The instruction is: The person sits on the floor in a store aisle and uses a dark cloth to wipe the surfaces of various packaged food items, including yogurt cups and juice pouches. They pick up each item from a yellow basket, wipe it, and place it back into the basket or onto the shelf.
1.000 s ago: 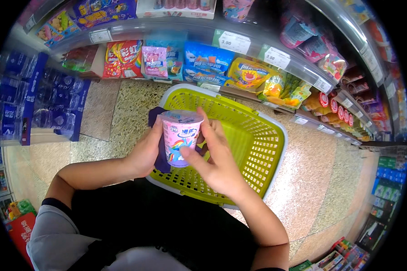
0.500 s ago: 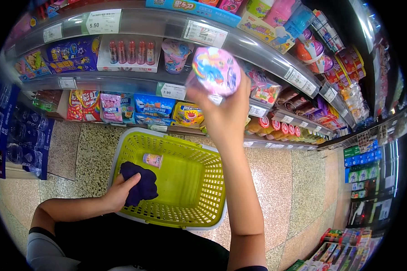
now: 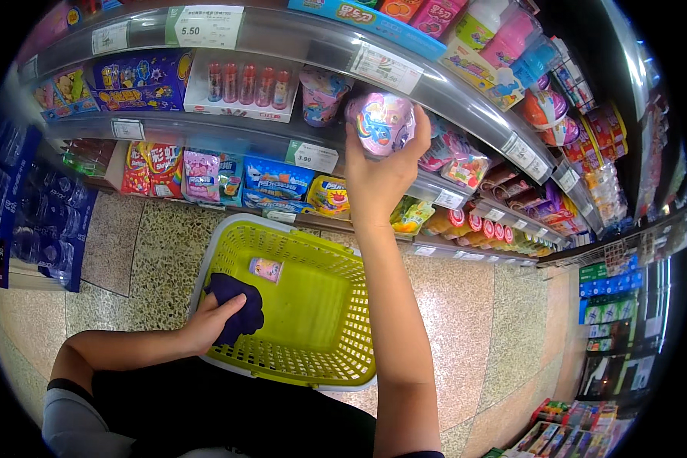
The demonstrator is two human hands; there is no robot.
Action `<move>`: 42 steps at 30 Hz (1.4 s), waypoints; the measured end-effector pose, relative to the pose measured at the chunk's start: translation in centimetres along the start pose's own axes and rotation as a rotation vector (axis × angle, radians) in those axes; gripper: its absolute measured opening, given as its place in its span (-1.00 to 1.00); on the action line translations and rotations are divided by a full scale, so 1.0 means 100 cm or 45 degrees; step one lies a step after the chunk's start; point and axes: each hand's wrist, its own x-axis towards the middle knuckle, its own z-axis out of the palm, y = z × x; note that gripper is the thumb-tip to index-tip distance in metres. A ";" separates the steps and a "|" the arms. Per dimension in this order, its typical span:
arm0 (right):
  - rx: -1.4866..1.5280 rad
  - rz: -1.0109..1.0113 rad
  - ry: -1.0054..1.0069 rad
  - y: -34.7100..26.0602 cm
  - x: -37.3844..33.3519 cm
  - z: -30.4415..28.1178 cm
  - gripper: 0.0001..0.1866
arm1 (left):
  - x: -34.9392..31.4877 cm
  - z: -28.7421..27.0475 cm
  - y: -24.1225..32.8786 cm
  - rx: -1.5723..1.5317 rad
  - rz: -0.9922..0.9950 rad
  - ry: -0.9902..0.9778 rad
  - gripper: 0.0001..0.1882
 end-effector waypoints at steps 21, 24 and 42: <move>-0.919 -0.234 -0.496 0.019 0.056 0.011 -0.70 | 0.007 -0.021 -0.018 0.209 -0.080 0.036 -0.75; -0.850 -0.405 -0.366 0.035 0.063 0.030 -0.69 | 0.005 -0.019 -0.015 0.197 -0.102 0.062 -0.78; -1.241 -0.758 -0.534 0.056 0.077 0.046 -0.63 | 0.010 -0.021 -0.025 0.219 -0.120 0.071 -0.77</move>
